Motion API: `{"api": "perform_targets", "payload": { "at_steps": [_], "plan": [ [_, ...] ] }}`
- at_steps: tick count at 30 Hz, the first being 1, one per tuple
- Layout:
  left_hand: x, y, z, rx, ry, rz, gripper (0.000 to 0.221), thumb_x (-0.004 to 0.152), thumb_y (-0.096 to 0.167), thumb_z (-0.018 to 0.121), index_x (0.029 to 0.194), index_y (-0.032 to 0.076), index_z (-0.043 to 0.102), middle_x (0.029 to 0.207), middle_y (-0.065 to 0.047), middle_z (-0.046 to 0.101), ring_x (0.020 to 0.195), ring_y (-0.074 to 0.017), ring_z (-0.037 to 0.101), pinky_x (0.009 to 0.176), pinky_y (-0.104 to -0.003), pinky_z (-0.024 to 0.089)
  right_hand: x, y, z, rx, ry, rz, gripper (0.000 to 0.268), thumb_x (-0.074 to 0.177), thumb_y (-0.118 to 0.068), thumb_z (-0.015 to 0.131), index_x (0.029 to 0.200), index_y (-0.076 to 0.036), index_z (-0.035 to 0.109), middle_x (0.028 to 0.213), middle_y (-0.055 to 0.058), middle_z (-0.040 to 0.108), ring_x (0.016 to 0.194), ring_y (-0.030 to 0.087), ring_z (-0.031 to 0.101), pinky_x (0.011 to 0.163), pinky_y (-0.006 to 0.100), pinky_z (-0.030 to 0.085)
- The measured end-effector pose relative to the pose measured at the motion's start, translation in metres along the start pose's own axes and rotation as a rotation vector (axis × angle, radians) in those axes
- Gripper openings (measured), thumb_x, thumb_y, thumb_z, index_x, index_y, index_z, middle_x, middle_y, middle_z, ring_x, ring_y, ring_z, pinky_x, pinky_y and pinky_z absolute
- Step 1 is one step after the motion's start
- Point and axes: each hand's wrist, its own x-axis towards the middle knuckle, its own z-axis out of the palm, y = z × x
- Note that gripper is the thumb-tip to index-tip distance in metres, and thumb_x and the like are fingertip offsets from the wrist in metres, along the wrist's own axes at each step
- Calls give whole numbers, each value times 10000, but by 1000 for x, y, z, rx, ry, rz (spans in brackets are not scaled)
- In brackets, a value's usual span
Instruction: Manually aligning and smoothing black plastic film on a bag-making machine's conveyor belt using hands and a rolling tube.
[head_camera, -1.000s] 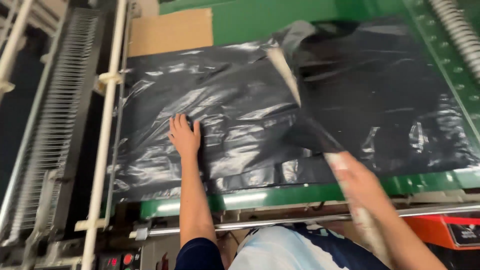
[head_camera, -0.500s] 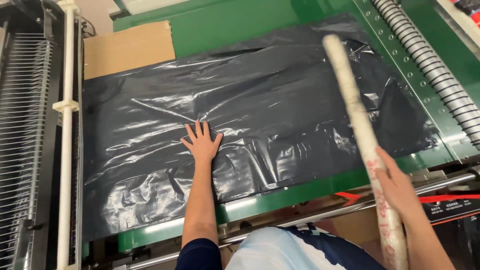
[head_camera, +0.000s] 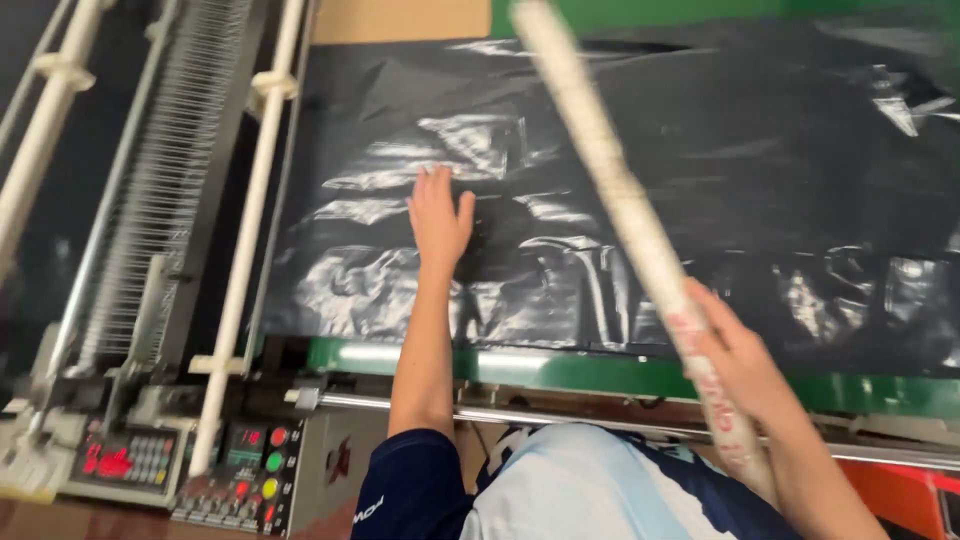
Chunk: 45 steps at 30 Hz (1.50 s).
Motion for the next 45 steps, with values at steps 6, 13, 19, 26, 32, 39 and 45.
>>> {"api": "perform_targets", "payload": {
  "at_steps": [6, 13, 19, 26, 32, 39, 45],
  "plan": [
    [-3, -57, -87, -87, 421, 12, 403, 979, 94, 613, 1372, 47, 538, 1368, -180, 575, 1351, -362, 477, 1166, -473, 310, 3, -23, 77, 53, -529, -353, 625, 904, -163, 511, 1524, -196, 441, 1394, 258, 555, 975, 388, 676, 801, 498, 588],
    [-41, -54, -104, -193, 371, -191, 365, 981, 105, 578, 1344, 68, 562, 1273, -130, 634, 1254, -299, 576, 1132, -435, 371, 18, -11, 96, 51, -623, -539, 581, 931, -141, 508, 1508, -102, 454, 1536, 171, 467, 1378, 379, 443, 1084, 533, 393],
    [-61, -41, -40, -167, 276, -244, 294, 934, 205, 657, 1226, 175, 647, 1013, -79, 723, 905, -288, 714, 808, -436, 574, 37, 16, 73, -357, -289, -537, 813, 814, -374, 741, 1542, -249, 402, 1472, 178, 501, 1327, 393, 494, 1080, 532, 430],
    [-67, -20, -30, -195, 101, -257, 286, 943, 307, 629, 1217, 231, 659, 1016, -18, 737, 880, -258, 729, 804, -431, 576, 23, 11, 57, -297, -185, -396, 782, 840, -280, 691, 1560, -227, 392, 1498, 215, 459, 1359, 417, 441, 1101, 556, 384],
    [-71, -2, -44, -337, -23, -210, 321, 955, 309, 524, 1246, 204, 611, 1069, 31, 700, 922, -205, 685, 821, -364, 511, -2, -35, 64, -284, -119, 69, 697, 912, -317, 502, 1578, -321, 297, 1646, -43, 309, 1039, 281, 667, 925, 404, 448],
    [-75, 7, -42, -475, -36, -158, 320, 956, 299, 536, 1249, 191, 606, 1048, 32, 685, 883, -177, 679, 786, -355, 527, -3, -27, 82, -242, -9, 35, 719, 910, -194, 567, 1589, -276, 345, 1530, 28, 470, 931, 282, 666, 857, 379, 434],
    [-69, 15, -74, -526, -25, -220, 366, 960, 338, 496, 1285, 186, 571, 1140, 29, 667, 999, -183, 659, 790, -386, 533, 5, -22, 123, -122, -39, -44, 700, 937, -107, 532, 1598, -242, 347, 1482, 82, 502, 745, 348, 662, 750, 427, 495]
  ]
}}
